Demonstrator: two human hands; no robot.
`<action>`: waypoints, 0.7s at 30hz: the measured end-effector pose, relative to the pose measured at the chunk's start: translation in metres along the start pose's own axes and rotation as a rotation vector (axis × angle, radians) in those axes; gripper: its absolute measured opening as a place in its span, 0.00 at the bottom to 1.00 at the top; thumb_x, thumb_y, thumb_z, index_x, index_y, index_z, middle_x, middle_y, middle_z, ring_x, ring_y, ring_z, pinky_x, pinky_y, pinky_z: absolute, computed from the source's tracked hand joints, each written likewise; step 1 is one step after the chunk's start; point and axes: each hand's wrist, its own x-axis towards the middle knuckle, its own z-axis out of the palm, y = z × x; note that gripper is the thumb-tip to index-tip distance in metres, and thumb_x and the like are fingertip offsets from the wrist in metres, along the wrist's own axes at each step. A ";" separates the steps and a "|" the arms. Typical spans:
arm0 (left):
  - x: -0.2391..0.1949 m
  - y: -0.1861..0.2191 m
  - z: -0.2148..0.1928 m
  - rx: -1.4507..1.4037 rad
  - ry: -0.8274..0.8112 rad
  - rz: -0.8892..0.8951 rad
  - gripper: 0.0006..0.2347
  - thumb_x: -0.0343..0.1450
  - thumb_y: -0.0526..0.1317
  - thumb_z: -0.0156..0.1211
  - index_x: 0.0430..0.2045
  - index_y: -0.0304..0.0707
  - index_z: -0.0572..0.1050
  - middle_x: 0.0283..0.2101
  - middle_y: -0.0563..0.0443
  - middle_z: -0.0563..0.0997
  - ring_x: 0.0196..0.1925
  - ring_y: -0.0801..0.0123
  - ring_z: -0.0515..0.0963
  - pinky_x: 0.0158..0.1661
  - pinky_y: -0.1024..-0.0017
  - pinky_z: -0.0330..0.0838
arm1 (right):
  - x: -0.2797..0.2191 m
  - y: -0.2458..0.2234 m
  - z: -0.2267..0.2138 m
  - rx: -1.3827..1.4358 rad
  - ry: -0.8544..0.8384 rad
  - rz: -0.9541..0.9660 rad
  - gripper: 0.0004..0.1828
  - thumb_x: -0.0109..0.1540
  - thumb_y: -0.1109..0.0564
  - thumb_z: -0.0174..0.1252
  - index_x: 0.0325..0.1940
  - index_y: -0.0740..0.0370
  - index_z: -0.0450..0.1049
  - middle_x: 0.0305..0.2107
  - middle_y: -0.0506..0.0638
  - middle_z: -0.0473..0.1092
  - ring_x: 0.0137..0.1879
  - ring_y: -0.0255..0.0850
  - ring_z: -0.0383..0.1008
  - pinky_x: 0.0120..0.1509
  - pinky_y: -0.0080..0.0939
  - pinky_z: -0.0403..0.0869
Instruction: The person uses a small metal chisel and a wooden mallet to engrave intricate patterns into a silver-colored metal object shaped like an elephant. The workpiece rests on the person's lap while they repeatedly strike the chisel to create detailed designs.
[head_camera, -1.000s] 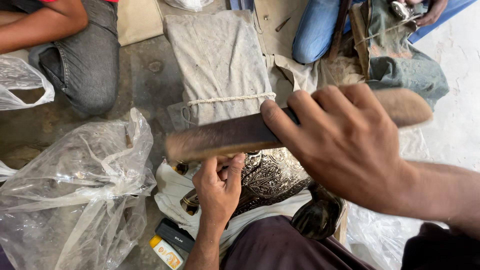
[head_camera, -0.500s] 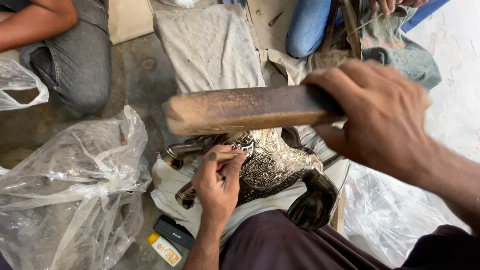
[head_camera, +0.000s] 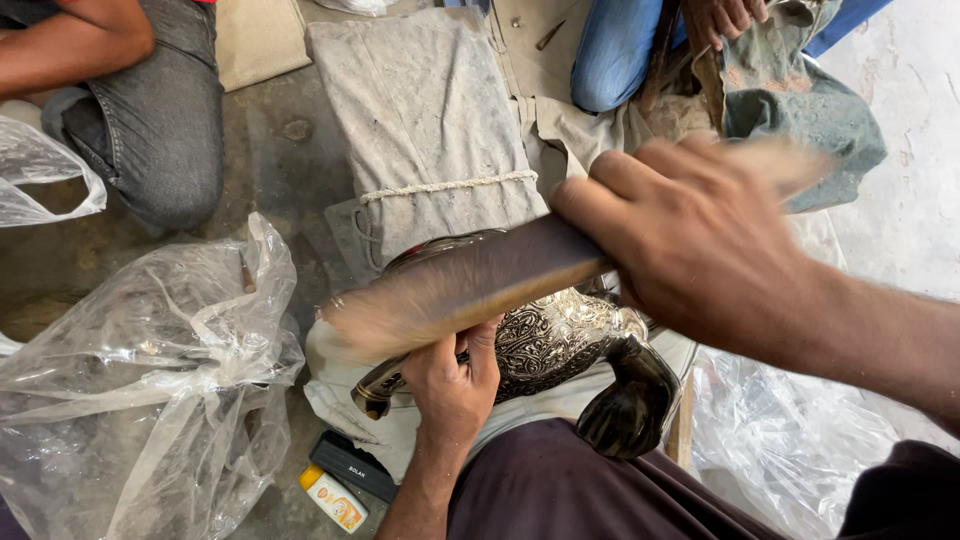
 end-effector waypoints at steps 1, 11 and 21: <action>0.000 0.000 0.000 0.012 0.017 0.028 0.07 0.74 0.39 0.66 0.34 0.33 0.81 0.25 0.54 0.79 0.23 0.71 0.76 0.26 0.70 0.70 | 0.002 -0.001 -0.001 -0.244 -0.034 -0.025 0.13 0.69 0.50 0.62 0.56 0.52 0.71 0.37 0.50 0.75 0.40 0.41 0.75 0.47 0.46 0.73; 0.010 0.003 -0.004 -0.057 -0.012 0.095 0.07 0.76 0.39 0.63 0.38 0.34 0.81 0.33 0.51 0.83 0.31 0.69 0.82 0.30 0.72 0.74 | 0.004 0.004 0.012 0.245 0.128 0.030 0.21 0.56 0.58 0.63 0.53 0.55 0.69 0.38 0.50 0.75 0.43 0.43 0.75 0.50 0.47 0.72; 0.007 -0.004 -0.004 -0.044 -0.069 0.088 0.08 0.76 0.39 0.63 0.41 0.32 0.79 0.35 0.49 0.84 0.33 0.66 0.84 0.33 0.67 0.77 | 0.001 0.001 0.020 0.473 0.072 0.099 0.18 0.58 0.58 0.64 0.50 0.55 0.68 0.37 0.48 0.74 0.38 0.39 0.76 0.42 0.42 0.77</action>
